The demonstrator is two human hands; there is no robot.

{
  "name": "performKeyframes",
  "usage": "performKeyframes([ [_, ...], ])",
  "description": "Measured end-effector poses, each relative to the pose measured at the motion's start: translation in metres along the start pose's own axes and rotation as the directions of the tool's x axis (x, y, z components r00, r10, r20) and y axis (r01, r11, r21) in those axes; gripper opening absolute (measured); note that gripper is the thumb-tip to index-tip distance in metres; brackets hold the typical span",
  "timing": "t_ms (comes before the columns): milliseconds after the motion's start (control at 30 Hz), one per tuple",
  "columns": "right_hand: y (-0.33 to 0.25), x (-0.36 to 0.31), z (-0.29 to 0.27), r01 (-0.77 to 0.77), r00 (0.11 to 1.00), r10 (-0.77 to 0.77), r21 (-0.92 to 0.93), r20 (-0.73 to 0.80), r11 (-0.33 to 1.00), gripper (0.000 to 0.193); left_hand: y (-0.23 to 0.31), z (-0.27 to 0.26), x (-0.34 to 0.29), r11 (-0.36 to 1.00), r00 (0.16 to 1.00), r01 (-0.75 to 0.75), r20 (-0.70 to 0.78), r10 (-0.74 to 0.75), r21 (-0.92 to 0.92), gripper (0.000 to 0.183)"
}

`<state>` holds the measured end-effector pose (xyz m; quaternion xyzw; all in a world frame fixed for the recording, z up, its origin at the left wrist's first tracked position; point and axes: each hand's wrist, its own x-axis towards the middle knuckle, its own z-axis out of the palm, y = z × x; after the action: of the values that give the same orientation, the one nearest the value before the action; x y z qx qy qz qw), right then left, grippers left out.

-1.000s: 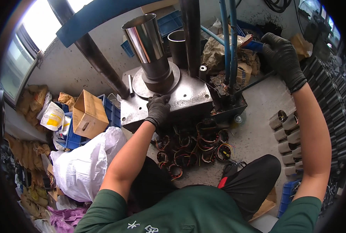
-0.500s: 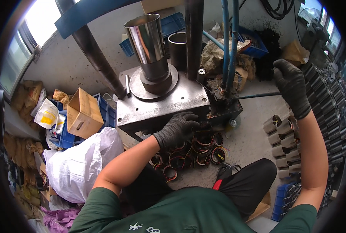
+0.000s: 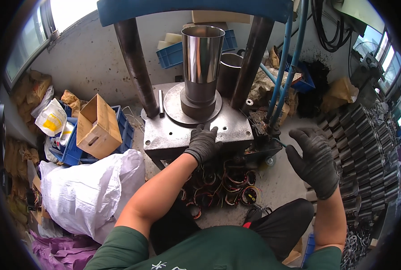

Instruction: The person fits a stator into a metal housing using a hydraulic press. They place the housing into the press, position the stator inside the housing, and operate the press lever to seat the stator.

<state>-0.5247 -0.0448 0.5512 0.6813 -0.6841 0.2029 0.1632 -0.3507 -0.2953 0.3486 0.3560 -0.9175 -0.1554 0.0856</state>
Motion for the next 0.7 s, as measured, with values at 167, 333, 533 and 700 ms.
performKeyframes([
  [167,-0.024,0.141,0.07,0.232,0.923,-0.145,0.214,-0.357,0.949,0.028,0.005,0.007,0.001,0.996,0.997,-0.069,0.037,0.071,-0.061,0.061],
  [333,-0.032,0.294,0.106,0.427,0.723,-0.412,-0.11,-0.555,0.898,0.026,0.033,-0.02,-0.008,0.858,0.948,-0.129,0.191,0.253,-0.498,0.051],
  [533,-0.029,0.356,0.118,0.18,0.913,-0.226,0.161,0.34,0.97,0.056,0.007,0.024,0.039,0.378,0.968,-0.204,-0.243,-0.059,-0.903,0.037],
  [700,-0.044,0.312,0.078,0.236,0.869,-0.234,0.049,0.436,0.97,0.047,-0.047,0.011,0.084,-0.964,0.998,-0.022,0.046,-0.036,-0.264,0.039],
])
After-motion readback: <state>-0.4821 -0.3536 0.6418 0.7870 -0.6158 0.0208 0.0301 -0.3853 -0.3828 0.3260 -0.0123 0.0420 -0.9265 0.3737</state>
